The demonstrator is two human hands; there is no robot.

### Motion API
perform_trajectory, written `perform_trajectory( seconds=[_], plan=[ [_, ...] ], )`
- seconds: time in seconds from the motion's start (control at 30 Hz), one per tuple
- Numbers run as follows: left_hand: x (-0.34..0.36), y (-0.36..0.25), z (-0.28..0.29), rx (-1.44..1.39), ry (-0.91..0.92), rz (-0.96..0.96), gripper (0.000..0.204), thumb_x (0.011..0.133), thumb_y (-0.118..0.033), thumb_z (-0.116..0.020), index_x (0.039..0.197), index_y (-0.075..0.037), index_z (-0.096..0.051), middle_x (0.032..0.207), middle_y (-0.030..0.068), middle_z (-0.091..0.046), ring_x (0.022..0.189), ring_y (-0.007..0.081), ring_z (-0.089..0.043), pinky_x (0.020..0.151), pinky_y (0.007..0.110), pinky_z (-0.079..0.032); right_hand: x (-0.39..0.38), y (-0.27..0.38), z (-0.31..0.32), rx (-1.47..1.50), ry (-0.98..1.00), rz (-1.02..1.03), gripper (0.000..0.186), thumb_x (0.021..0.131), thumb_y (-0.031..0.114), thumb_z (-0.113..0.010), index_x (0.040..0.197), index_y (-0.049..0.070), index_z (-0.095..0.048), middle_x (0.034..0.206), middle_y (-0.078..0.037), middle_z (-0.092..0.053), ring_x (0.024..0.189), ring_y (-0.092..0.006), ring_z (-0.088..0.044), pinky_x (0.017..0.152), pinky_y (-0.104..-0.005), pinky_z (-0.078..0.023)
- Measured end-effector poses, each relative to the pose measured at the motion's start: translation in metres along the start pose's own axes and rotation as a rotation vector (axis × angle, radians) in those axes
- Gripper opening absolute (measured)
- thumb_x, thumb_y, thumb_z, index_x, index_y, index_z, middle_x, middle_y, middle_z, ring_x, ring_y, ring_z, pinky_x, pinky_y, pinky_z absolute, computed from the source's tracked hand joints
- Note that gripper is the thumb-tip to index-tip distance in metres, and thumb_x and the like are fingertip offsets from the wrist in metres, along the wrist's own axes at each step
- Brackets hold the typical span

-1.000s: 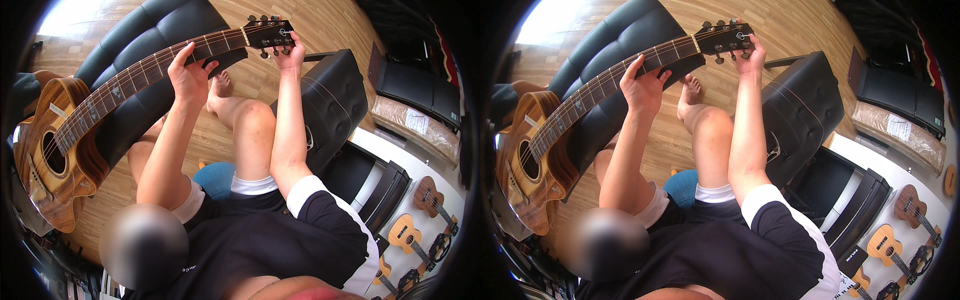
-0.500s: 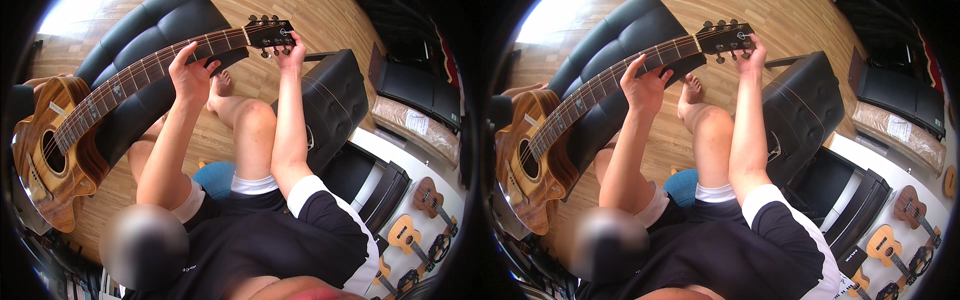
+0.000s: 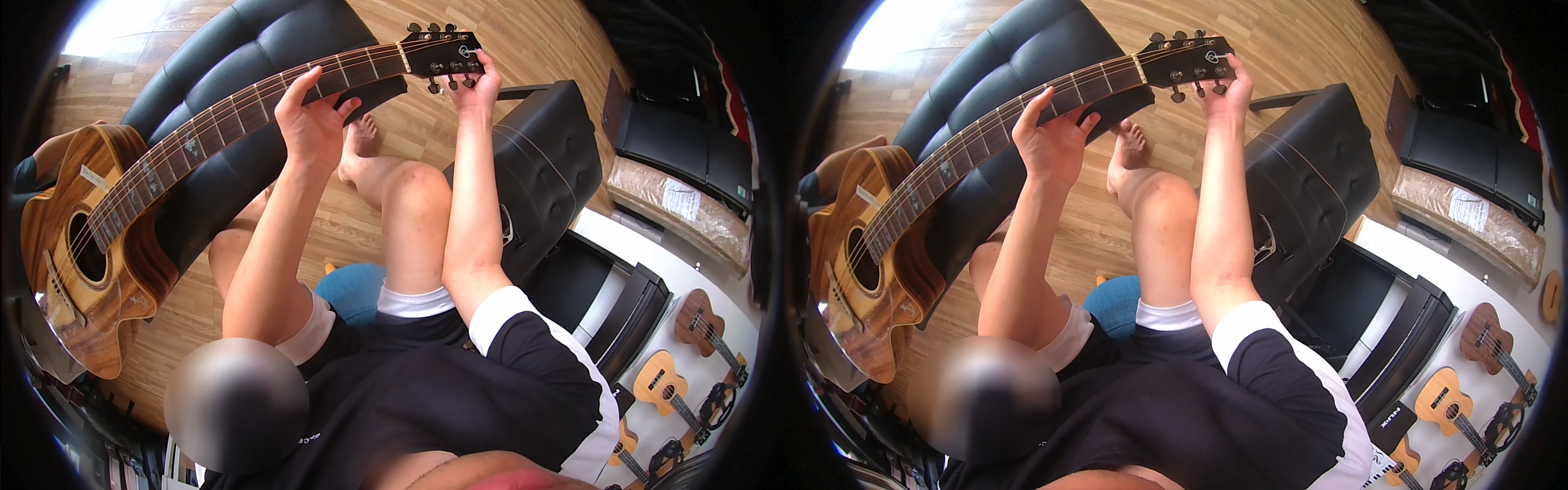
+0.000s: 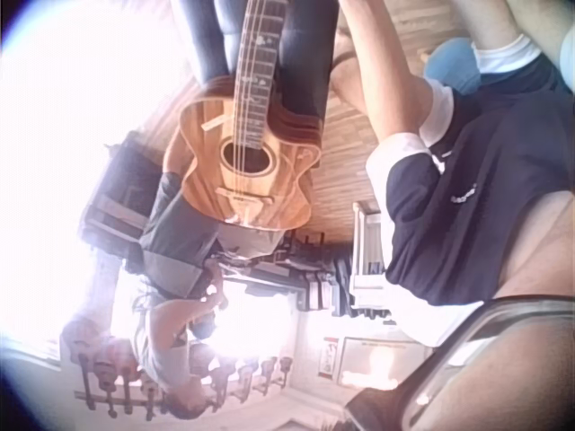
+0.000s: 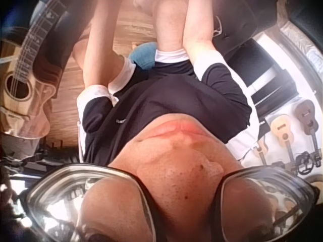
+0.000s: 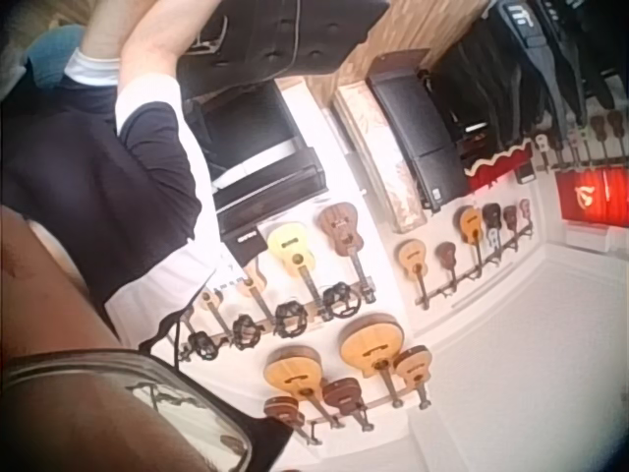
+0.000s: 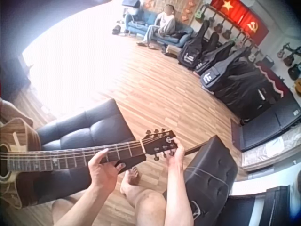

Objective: The person sits on a low stool and tunes an acoustic guitar by turning the tuning pegs on the headstock. They pluck the strings to check pitch and make small adjustments to the pegs repeatedly.

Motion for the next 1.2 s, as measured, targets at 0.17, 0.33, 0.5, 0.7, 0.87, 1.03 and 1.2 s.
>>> perform_trajectory(
  seconds=[0.17, 0.33, 0.5, 0.7, 0.87, 1.03, 1.2],
  plan=[
    [0.0, 0.0, 0.003, -0.002, -0.011, -0.003, 0.024, 0.087, -0.024, -0.06, 0.106, -0.009, -0.06, 0.107, 0.0082, -0.066, 0.1, 0.0249, -0.061, 0.085, 0.042, -0.044, 0.0, -0.011, -0.011, 0.086, 0.212, -0.144, 0.038, 0.089, 0.017, -0.052, 0.12, -0.003, -0.059, 0.126, -0.017, -0.061, 0.12, -0.0328, -0.056, 0.104, -0.0516, -0.042],
    [0.0, 0.0, 0.0, -0.012, -0.003, -0.002, 0.024, 0.087, -0.024, -0.06, 0.106, -0.009, -0.06, 0.107, 0.0088, -0.066, 0.099, 0.0257, -0.061, 0.085, 0.042, -0.044, 0.008, -0.004, -0.011, 0.146, 0.272, -0.054, 0.042, 0.09, 0.019, -0.048, 0.124, -0.005, -0.055, 0.129, -0.021, -0.059, 0.123, -0.0332, -0.054, 0.106, -0.0527, -0.04],
    [0.001, 0.001, 0.005, -0.014, -0.013, 0.01, 0.024, 0.088, -0.024, -0.059, 0.106, -0.008, -0.059, 0.107, 0.0089, -0.066, 0.099, 0.0257, -0.061, 0.084, 0.042, -0.046, -0.005, -0.013, -0.021, 0.087, 0.313, -0.17, 0.049, 0.091, 0.022, -0.046, 0.133, -0.004, -0.05, 0.136, -0.016, -0.055, 0.127, -0.0342, -0.05, 0.112, -0.0559, -0.032],
    [-0.001, -0.001, 0.001, 0.003, -0.005, -0.007, 0.025, 0.088, -0.024, -0.059, 0.107, -0.008, -0.06, 0.107, 0.0089, -0.066, 0.1, 0.0253, -0.062, 0.084, 0.041, -0.046, 0.002, -0.005, -0.002, 0.046, 0.084, -0.052, 0.04, 0.092, 0.023, -0.046, 0.12, -0.002, -0.058, 0.126, -0.019, -0.061, 0.121, -0.0332, -0.055, 0.103, -0.0542, -0.041],
    [0.001, 0.0, 0.0, 0.002, 0.01, -0.007, 0.025, 0.088, -0.025, -0.059, 0.107, -0.008, -0.06, 0.107, 0.0087, -0.066, 0.099, 0.0252, -0.062, 0.084, 0.041, -0.046, -0.005, -0.006, -0.02, 0.159, 0.253, -0.13, 0.042, 0.092, 0.023, -0.046, 0.124, -0.002, -0.057, 0.124, -0.018, -0.062, 0.119, -0.0329, -0.055, 0.103, -0.0543, -0.041],
    [0.001, 0.0, 0.001, 0.003, -0.007, 0.001, 0.025, 0.088, -0.025, -0.059, 0.107, -0.009, -0.06, 0.108, 0.0086, -0.066, 0.099, 0.0251, -0.062, 0.083, 0.041, -0.046, 0.001, -0.006, -0.01, 0.138, 0.206, -0.091, 0.045, 0.092, 0.023, -0.046, 0.127, -0.003, -0.055, 0.126, -0.018, -0.061, 0.119, -0.033, -0.055, 0.104, -0.0542, -0.04],
    [0.001, 0.002, -0.002, 0.002, 0.018, 0.004, 0.025, 0.088, -0.025, -0.059, 0.107, -0.009, -0.06, 0.108, 0.0085, -0.066, 0.099, 0.0249, -0.061, 0.084, 0.042, -0.045, 0.009, -0.001, -0.01, 0.197, 0.263, -0.053, 0.048, 0.092, 0.029, -0.045, 0.125, -0.004, -0.057, 0.126, -0.017, -0.061, 0.119, -0.0328, -0.056, 0.103, -0.0541, -0.041]
  ],
)
Point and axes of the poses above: each hand's wrist, its own x-axis towards the middle knuckle, its own z-axis out of the back of the hand, y = z × x, the point moved 9 cm from there along x, towards the middle knuckle
